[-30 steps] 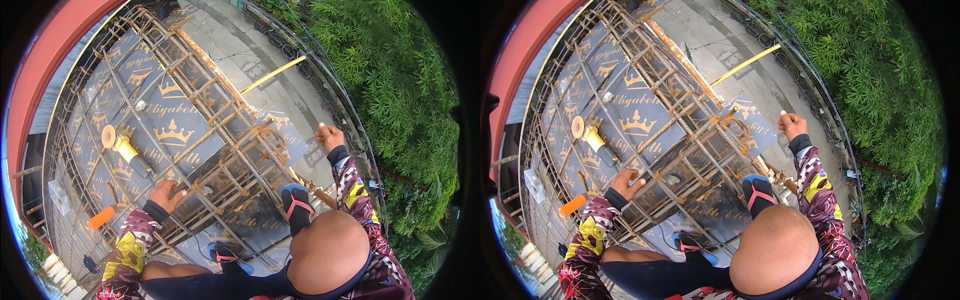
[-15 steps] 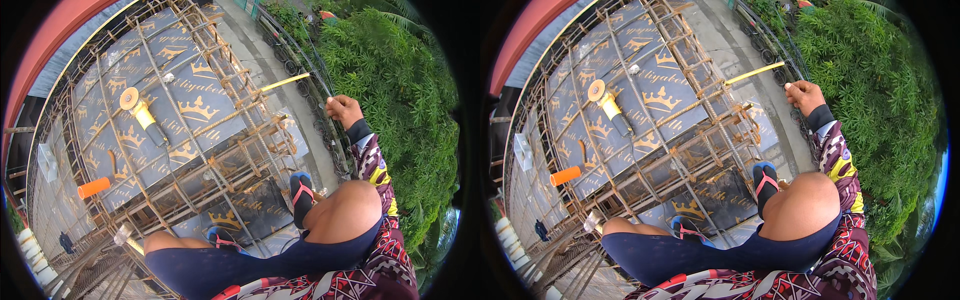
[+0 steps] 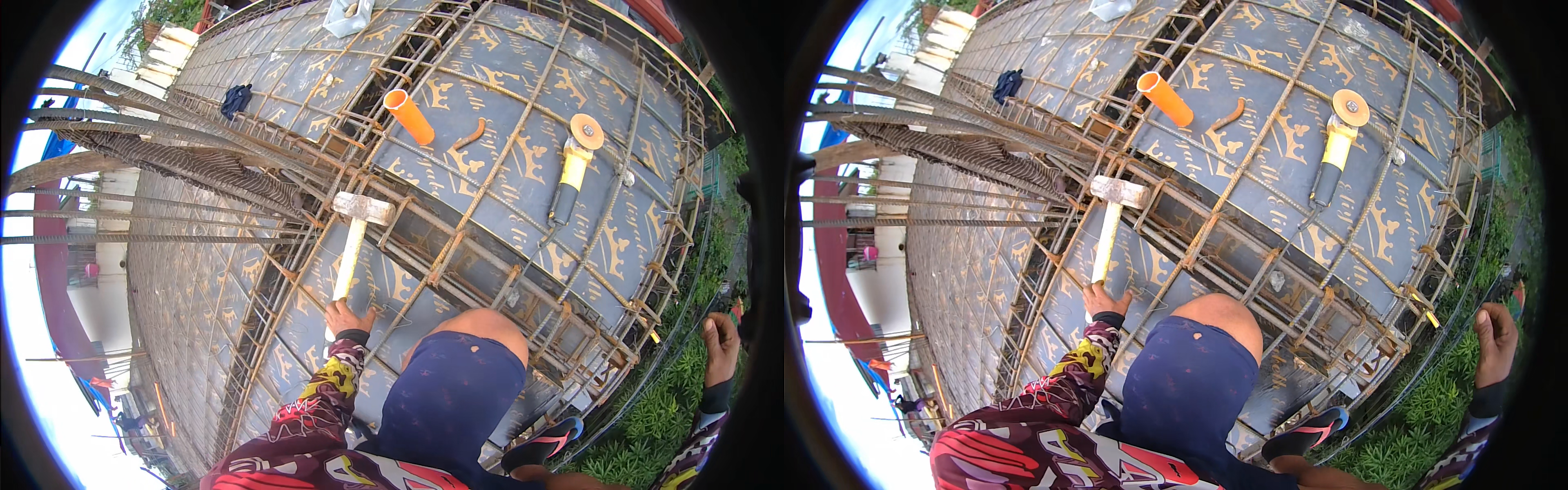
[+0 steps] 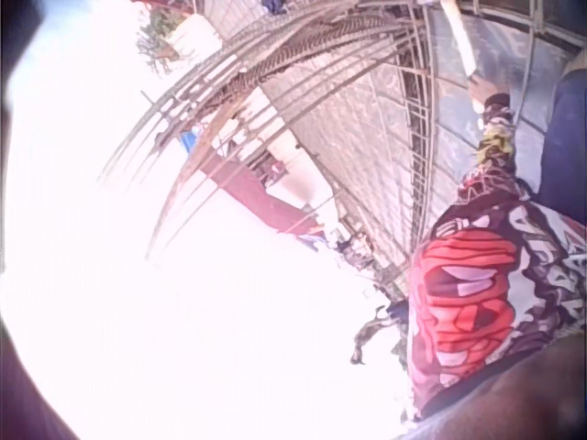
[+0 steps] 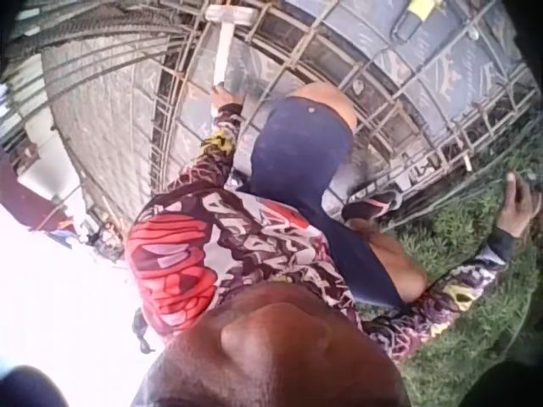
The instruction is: The person uses a hammer to tap and adjust a rebar grid on a construction site. They also use a yellow handheld tool to work on the rebar structure.
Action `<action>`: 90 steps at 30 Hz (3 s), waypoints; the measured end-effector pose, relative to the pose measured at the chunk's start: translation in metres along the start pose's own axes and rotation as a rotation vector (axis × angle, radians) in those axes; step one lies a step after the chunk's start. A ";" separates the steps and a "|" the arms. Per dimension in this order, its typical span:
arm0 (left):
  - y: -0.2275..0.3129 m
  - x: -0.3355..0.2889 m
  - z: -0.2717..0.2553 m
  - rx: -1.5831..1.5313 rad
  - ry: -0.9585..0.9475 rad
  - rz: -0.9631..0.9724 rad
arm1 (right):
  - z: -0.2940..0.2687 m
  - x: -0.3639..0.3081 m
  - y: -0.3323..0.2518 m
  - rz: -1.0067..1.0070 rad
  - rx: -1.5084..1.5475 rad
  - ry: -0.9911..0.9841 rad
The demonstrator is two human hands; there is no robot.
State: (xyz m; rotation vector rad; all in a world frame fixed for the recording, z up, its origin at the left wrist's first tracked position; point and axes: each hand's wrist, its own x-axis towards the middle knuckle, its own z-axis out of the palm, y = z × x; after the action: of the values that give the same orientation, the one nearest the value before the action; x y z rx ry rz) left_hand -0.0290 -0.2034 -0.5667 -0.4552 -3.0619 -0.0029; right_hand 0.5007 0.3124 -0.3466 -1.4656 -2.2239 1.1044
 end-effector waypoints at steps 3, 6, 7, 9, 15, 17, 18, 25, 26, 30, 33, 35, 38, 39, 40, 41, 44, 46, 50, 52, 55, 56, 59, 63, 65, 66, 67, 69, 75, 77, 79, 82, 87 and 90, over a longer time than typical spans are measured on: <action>0.012 0.041 -0.001 0.052 -0.157 -0.187 | 0.037 0.017 -0.050 -0.015 -0.043 -0.094; -0.013 0.084 0.010 -0.051 -0.322 -0.324 | 0.088 0.030 -0.091 -0.004 -0.031 -0.198; -0.037 0.093 0.009 -0.046 -0.429 -0.203 | 0.105 0.035 -0.097 -0.057 -0.061 -0.234; -0.050 0.090 0.014 -0.028 -0.406 -0.132 | 0.135 0.042 -0.114 -0.104 -0.117 -0.299; -0.004 0.094 -0.094 -0.098 -0.484 0.040 | 0.213 0.037 -0.138 -0.083 0.018 -0.433; -0.008 0.085 -0.113 -0.158 -0.425 0.164 | 0.260 0.034 -0.162 -0.124 0.108 -0.528; 0.002 0.078 -0.112 -0.202 -0.437 0.209 | 0.278 0.030 -0.173 -0.123 0.155 -0.542; 0.206 0.040 -0.148 -0.884 -0.575 0.534 | 0.337 0.041 -0.242 -0.079 0.891 -0.091; 0.238 0.042 -0.160 -0.968 -0.625 0.629 | 0.317 0.046 -0.262 -0.057 0.911 0.126; 0.389 -0.002 -0.203 -1.180 -0.665 0.919 | 0.197 0.092 -0.246 -0.137 1.295 0.543; 0.480 -0.063 -0.252 -1.402 -0.780 1.040 | 0.073 0.093 -0.220 -0.350 0.850 0.833; 0.532 -0.108 -0.298 -1.599 -0.795 1.259 | -0.027 0.058 -0.230 -0.505 0.890 0.684; 0.568 -0.155 -0.312 -1.564 -0.928 1.554 | -0.112 -0.011 -0.225 -0.304 0.588 0.718; 0.576 -0.182 -0.284 -1.418 -1.020 1.561 | -0.138 -0.024 -0.188 -0.262 0.452 0.730; 0.578 -0.208 -0.246 -1.269 -1.105 1.572 | -0.165 -0.038 -0.153 -0.217 0.315 0.733; 0.574 -0.212 -0.215 -1.059 -1.080 1.590 | -0.185 -0.058 -0.134 -0.153 0.284 0.723; 0.537 -0.199 -0.117 -0.324 -0.900 1.541 | -0.200 -0.133 -0.115 0.086 0.037 0.545; 0.507 -0.201 -0.044 -0.031 -0.828 1.512 | -0.194 -0.162 -0.072 0.256 0.104 0.540; 0.451 -0.181 -0.016 0.224 -0.681 1.413 | -0.100 -0.192 0.037 0.515 0.335 0.288; 0.448 -0.221 -0.008 0.298 -0.769 1.393 | -0.049 -0.230 0.080 0.753 0.432 0.212; 0.437 -0.238 0.002 0.401 -0.706 1.452 | 0.049 -0.266 0.143 0.866 0.587 0.225; 0.437 -0.241 0.006 0.401 -0.701 1.459 | 0.079 -0.274 0.164 0.902 0.660 0.250; 0.439 -0.245 0.004 0.428 -0.697 1.460 | 0.136 -0.286 0.210 1.006 0.770 0.245; 0.432 -0.237 0.018 0.399 -0.647 1.479 | 0.140 -0.278 0.234 0.932 0.885 0.382; 0.429 -0.229 0.025 0.373 -0.611 1.493 | 0.114 -0.266 0.236 0.924 0.863 0.400; 0.430 -0.231 0.025 0.369 -0.612 1.502 | 0.103 -0.261 0.238 0.925 0.845 0.410; 0.431 -0.231 0.025 0.369 -0.609 1.509 | 0.098 -0.255 0.244 0.918 0.797 0.406; 0.429 -0.227 0.023 0.379 -0.598 1.503 | 0.097 -0.240 0.250 0.898 0.702 0.387; 0.436 -0.240 0.022 0.425 -0.641 1.486 | 0.160 -0.226 0.278 0.893 0.361 0.036; 0.431 -0.233 0.030 0.401 -0.635 1.506 | 0.168 -0.235 0.284 0.887 0.298 0.094; 0.431 -0.230 0.030 0.389 -0.611 1.507 | 0.146 -0.231 0.270 0.977 0.416 0.046; 0.430 -0.235 0.031 0.342 -0.592 1.535 | 0.120 -0.242 0.264 0.846 0.267 0.261; 0.431 -0.226 0.028 0.375 -0.608 1.511 | 0.046 -0.218 0.230 0.952 0.563 0.335; 0.433 -0.228 0.027 0.420 -0.637 1.499 | 0.071 -0.209 0.236 0.896 0.400 0.239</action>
State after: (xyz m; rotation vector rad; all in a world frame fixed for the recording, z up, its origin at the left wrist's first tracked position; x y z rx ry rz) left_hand 0.3140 0.1448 -0.6068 -2.7947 -2.1159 0.8948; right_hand 0.7144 0.1471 -0.5235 -2.2854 -1.0592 1.3824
